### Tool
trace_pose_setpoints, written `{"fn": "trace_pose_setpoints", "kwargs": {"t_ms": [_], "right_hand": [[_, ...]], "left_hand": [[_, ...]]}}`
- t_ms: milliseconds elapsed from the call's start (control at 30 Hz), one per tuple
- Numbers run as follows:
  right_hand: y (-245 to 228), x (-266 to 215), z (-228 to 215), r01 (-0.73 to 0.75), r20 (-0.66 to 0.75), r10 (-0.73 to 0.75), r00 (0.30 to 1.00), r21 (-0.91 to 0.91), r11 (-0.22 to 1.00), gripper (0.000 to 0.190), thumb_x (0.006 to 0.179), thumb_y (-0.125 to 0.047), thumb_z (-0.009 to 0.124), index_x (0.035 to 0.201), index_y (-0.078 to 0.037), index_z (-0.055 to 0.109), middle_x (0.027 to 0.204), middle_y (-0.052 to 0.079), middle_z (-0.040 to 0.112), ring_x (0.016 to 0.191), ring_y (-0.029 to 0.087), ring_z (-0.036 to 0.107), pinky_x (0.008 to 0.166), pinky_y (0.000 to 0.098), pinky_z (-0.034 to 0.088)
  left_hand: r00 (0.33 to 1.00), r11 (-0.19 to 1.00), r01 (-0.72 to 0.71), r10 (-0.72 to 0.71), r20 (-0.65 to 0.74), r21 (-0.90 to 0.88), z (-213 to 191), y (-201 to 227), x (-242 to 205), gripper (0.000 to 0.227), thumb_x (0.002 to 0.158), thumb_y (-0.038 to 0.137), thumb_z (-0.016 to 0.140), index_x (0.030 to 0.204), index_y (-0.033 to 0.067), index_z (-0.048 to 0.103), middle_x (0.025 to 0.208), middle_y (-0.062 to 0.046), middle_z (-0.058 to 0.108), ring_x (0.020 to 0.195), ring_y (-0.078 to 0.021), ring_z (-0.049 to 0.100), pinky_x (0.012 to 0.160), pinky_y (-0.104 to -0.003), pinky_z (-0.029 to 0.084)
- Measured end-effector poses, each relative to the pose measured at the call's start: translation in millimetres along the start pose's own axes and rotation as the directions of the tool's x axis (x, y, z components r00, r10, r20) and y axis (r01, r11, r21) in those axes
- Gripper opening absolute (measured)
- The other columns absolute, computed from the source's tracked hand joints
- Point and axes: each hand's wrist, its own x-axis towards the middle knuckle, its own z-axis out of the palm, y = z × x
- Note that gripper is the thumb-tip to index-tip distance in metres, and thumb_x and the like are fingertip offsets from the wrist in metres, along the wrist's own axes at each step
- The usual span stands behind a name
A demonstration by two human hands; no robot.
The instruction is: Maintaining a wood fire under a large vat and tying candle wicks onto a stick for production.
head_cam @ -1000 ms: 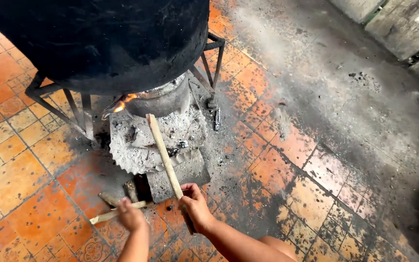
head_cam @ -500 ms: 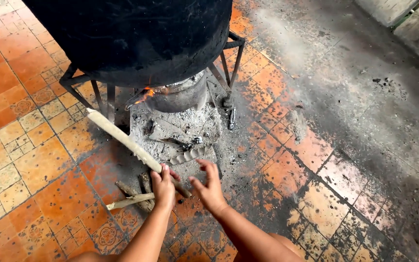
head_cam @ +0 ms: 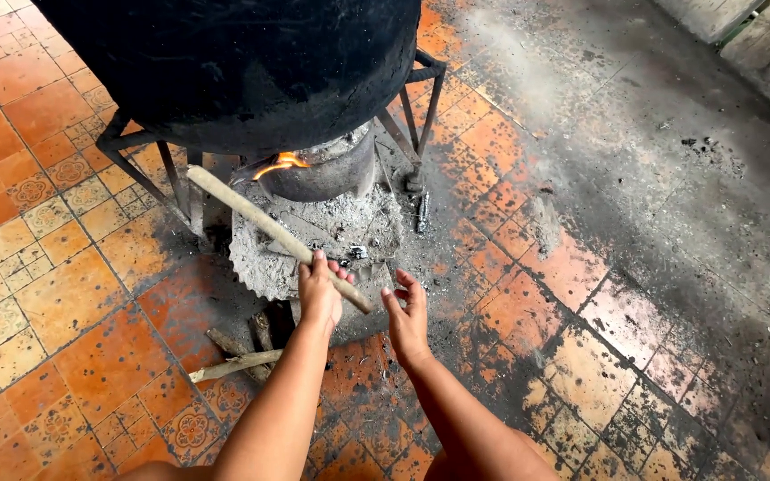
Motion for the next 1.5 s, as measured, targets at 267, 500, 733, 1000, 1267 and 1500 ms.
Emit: {"fn": "trace_pose_setpoints", "kwargs": {"t_ms": [267, 500, 733, 1000, 1267, 1500], "right_hand": [[-2.2, 6.5, -3.6, 0.009, -0.055, -0.003, 0.998, 0.103, 0.995, 0.048, 0.105, -0.033, 0.054, 0.145, -0.007, 0.047, 0.137, 0.027, 0.045, 0.126, 0.046, 0.051, 0.106, 0.0597, 0.042], [-1.0, 10.3, -13.6, -0.062, -0.045, 0.073, 0.996, 0.213, 0.975, 0.052, 0.106, -0.038, 0.052, 0.147, -0.008, 0.043, 0.142, 0.03, 0.042, 0.137, 0.051, 0.043, 0.115, 0.0612, 0.032], [-0.3, 14.3, -18.0, -0.149, -0.021, 0.165, 0.986, 0.326, 0.934, 0.056, 0.105, -0.043, 0.052, 0.151, -0.013, 0.04, 0.15, 0.029, 0.038, 0.144, 0.053, 0.033, 0.114, 0.0702, 0.023], [5.1, 12.8, -11.6, -0.17, -0.034, 0.19, 0.981, 0.318, 0.933, 0.05, 0.105, -0.042, 0.053, 0.148, -0.019, 0.044, 0.142, 0.017, 0.046, 0.133, 0.037, 0.046, 0.105, 0.0529, 0.036], [-4.2, 3.8, -13.9, -0.163, -0.028, 0.182, 0.983, 0.331, 0.93, 0.051, 0.104, -0.041, 0.053, 0.148, -0.017, 0.043, 0.138, 0.015, 0.046, 0.123, 0.031, 0.048, 0.095, 0.0447, 0.038], [-9.5, 4.7, -16.1, -0.164, 0.008, 0.172, 0.985, 0.348, 0.923, 0.052, 0.105, -0.042, 0.052, 0.149, -0.015, 0.041, 0.142, 0.019, 0.044, 0.125, 0.035, 0.048, 0.097, 0.0471, 0.038]], "left_hand": [[0.996, 0.972, 0.083, -0.072, 0.062, -0.219, 52.9, 9.4, 42.4, 0.016, 0.109, 0.032, 0.048, 0.106, 0.0157, 0.046, 0.077, 0.001, 0.055, 0.063, -0.0147, 0.059, 0.072, -0.041, 0.06], [0.973, 0.982, 0.169, -0.154, 0.171, -0.079, 8.0, 40.2, 22.4, 0.015, 0.107, 0.03, 0.058, 0.105, 0.0191, 0.048, 0.075, 0.0, 0.058, 0.063, -0.0172, 0.062, 0.068, -0.04, 0.058], [0.993, 0.924, 0.09, -0.111, 0.038, 0.371, -54.8, 71.9, -71.0, 0.052, 0.107, 0.015, 0.043, 0.153, 0.0145, 0.02, 0.095, -0.011, 0.052, 0.069, -0.0218, 0.056, 0.055, -0.039, 0.056], [0.977, 0.825, 0.02, -0.135, 0.163, 0.565, -39.6, 115.0, -53.7, 0.057, 0.107, 0.013, 0.044, 0.159, 0.0034, 0.024, 0.101, -0.015, 0.047, 0.072, -0.0205, 0.053, 0.049, -0.034, 0.055], [0.961, 0.934, 0.018, -0.115, 0.251, 0.356, -34.7, 123.0, 67.3, 0.049, 0.104, 0.015, 0.057, 0.151, 0.0086, 0.041, 0.096, -0.015, 0.058, 0.071, -0.0209, 0.061, 0.049, -0.028, 0.054], [0.929, 0.934, 0.078, -0.196, 0.315, 0.349, -33.0, 131.0, -61.9, 0.042, 0.105, 0.018, 0.053, 0.145, 0.0054, 0.045, 0.1, -0.014, 0.055, 0.075, -0.02, 0.054, 0.049, -0.028, 0.048]]}}
